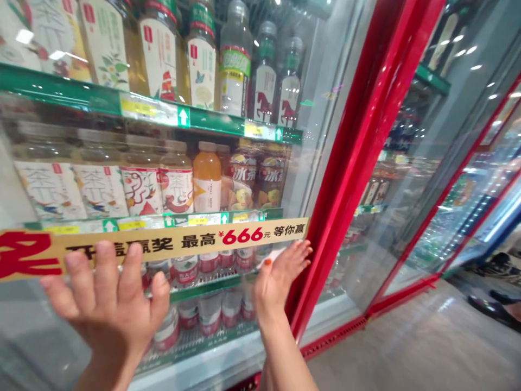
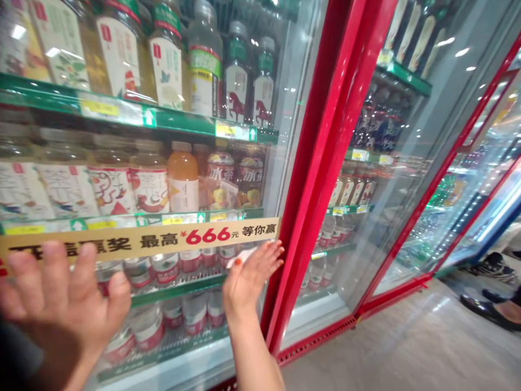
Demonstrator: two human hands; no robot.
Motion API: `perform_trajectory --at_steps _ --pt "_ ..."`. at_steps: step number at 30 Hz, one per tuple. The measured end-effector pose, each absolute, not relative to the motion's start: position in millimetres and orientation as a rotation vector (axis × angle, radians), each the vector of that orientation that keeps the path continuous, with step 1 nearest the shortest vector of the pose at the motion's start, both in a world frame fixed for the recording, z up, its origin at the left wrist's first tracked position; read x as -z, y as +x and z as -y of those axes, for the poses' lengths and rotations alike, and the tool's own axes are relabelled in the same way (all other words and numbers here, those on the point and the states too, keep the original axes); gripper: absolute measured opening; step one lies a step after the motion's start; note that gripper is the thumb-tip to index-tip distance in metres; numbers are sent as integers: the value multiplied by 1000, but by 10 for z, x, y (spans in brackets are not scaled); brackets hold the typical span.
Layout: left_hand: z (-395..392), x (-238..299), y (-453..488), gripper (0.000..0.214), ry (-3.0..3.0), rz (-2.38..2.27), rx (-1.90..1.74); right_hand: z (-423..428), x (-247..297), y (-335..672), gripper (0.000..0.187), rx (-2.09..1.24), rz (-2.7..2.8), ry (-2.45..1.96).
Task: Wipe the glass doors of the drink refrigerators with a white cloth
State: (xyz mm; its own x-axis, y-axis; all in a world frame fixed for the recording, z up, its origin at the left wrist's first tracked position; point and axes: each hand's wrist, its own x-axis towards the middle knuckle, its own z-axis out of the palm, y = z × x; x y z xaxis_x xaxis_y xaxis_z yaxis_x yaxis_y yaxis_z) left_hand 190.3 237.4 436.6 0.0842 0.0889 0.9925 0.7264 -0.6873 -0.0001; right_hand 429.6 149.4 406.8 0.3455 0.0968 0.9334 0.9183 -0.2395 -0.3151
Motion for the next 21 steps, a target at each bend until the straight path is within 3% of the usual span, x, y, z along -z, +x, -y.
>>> perform_trajectory --at_steps 4,7,10,15,18,21 --pt "-2351 -4351 1855 94 -1969 868 1663 -1710 -4230 3748 91 1187 1270 -1462" --pt "-2373 -4342 1846 92 -1968 827 1678 -1610 -3948 3667 88 1335 1479 -1335" --pt "-2383 -4355 1876 94 -1921 790 1682 -1399 -3719 4038 89 1271 1347 -1463" --pt "-2387 -4356 1889 95 -1871 793 1659 -1454 -4146 4338 86 1020 1028 -1635" --pt "-2408 -4335 1869 95 -1887 803 1653 -1564 -4339 4124 92 1100 1184 -1543" --pt "-2410 -4334 1882 95 -1877 759 1646 -1470 -4111 4071 93 1272 1481 -1374"
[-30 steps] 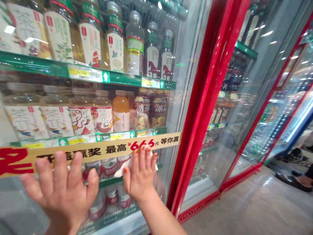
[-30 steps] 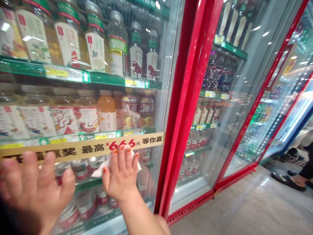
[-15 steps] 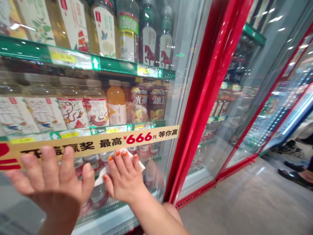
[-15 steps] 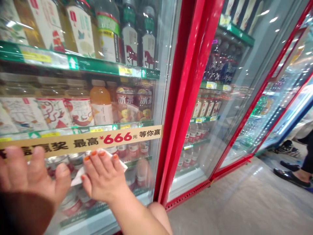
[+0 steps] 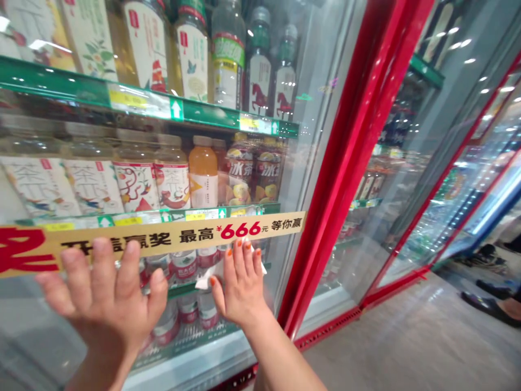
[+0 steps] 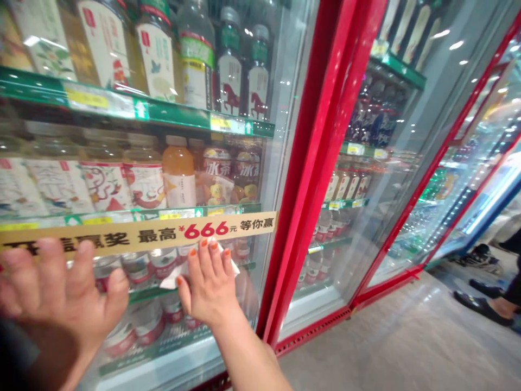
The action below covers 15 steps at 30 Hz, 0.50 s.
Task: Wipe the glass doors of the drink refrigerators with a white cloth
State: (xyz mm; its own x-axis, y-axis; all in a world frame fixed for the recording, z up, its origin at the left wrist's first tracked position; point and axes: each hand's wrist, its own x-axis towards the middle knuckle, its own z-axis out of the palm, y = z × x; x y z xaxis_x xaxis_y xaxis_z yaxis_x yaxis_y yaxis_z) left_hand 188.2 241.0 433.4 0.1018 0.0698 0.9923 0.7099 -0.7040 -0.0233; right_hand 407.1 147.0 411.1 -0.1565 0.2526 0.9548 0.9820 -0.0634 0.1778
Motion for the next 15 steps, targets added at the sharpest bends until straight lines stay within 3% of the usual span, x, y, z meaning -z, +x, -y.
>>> perform_trajectory --at_steps 4,9,15 --pt "-2379 -4400 1949 90 -1808 725 1618 -1290 -3819 4520 88 1265 1389 -1470" --pt "-2370 -4408 1934 91 -1800 732 1598 -1525 -4257 4372 88 1060 1025 -1576" --pt "-2410 -4337 1899 94 -1822 765 1615 -1565 -4209 4023 92 1309 1608 -1363"
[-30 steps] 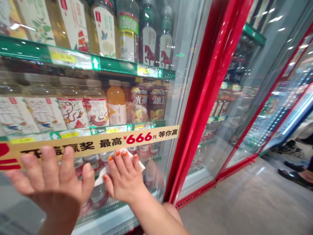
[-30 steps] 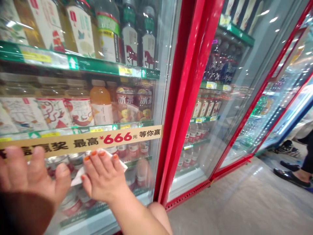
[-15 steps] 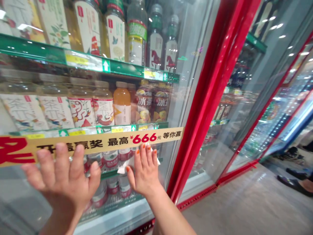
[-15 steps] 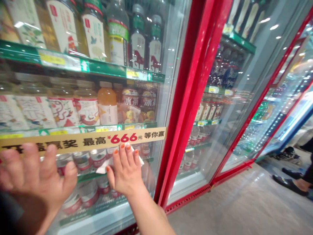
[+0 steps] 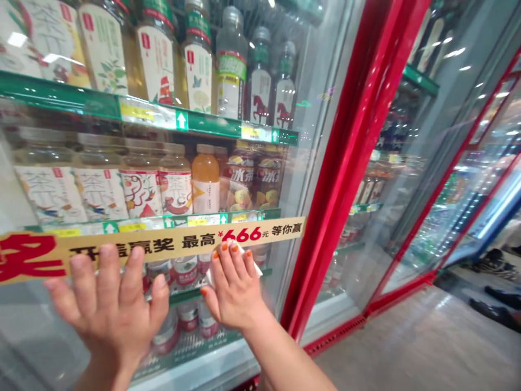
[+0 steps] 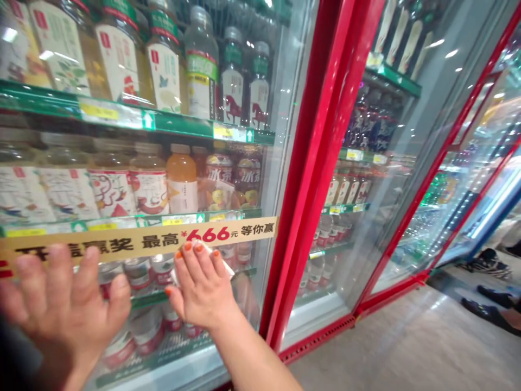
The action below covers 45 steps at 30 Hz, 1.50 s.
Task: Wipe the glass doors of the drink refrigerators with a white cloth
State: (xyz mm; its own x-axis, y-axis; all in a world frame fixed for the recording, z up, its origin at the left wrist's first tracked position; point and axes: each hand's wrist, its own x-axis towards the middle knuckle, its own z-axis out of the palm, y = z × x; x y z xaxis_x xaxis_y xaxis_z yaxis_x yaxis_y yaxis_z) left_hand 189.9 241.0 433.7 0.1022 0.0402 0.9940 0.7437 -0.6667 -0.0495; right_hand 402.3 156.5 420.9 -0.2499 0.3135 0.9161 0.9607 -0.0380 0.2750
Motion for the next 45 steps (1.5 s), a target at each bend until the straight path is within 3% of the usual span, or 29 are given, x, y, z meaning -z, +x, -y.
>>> perform_trajectory --at_steps 3,8,11,15,21,24,28,32,36,43,45 --pt "-2382 -4347 1937 91 -1808 759 1606 -1404 -4245 4431 90 1262 1551 -1416" --pt "-2345 -4375 1937 93 -1814 790 1623 -1520 -4915 4463 87 1085 1122 -1515" --pt "-2359 -4377 1907 95 -1831 768 1615 -1602 -4972 4114 91 1165 1362 -1460" --pt "-2372 -4364 1913 92 -1826 752 1601 -1443 -4645 4237 88 1336 1737 -1299" --pt "-2356 -4405 1987 88 -1784 754 1628 -1494 -5178 4673 83 1136 1185 -1490" --pt "-2343 -4450 1989 89 -1798 764 1620 -1632 -5317 4279 85 1223 1436 -1371" --pt "-2309 -4380 1856 94 -1857 797 1616 -1509 -5095 4160 73 1328 2085 -1131" --pt "-2304 -4076 1648 107 -1822 871 1651 -1404 -5293 4562 76 1371 1872 -1215" --pt "-2393 -3822 1607 99 -1750 964 1685 -1648 -5688 4277 77 1245 1549 -1357" --pt "-2454 -3750 1666 95 -1679 939 1750 -1708 -5297 3804 70 1233 2393 -790" --pt "-2454 -3741 1674 93 -1673 952 1747 -1687 -5394 3886 72 1217 2351 -866"
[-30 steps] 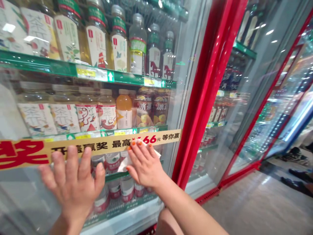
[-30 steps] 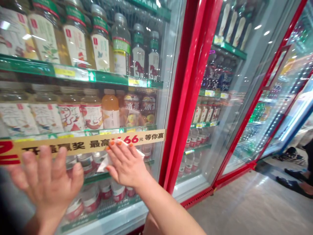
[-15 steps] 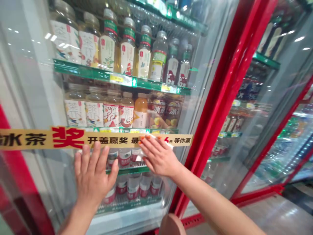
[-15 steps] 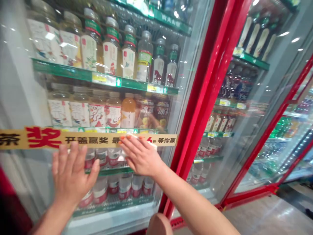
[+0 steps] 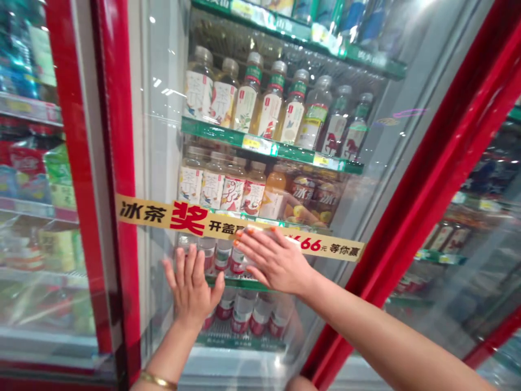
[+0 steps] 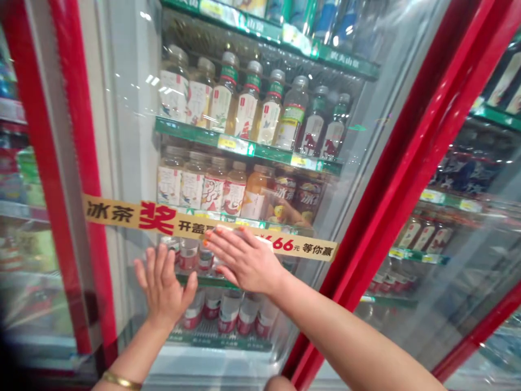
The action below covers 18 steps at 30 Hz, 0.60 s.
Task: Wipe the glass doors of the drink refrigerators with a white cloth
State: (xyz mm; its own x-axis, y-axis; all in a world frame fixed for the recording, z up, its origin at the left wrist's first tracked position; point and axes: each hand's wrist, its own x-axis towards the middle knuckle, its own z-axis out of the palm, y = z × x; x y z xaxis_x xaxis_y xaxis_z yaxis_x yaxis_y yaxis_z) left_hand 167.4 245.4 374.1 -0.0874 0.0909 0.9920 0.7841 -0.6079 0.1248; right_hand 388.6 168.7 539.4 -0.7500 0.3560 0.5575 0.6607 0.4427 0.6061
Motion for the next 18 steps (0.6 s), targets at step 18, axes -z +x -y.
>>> perform_trajectory --at_steps 18 --pt "-2243 -4715 1716 73 -1792 889 1972 -2002 -5587 2842 75 787 2036 -854"
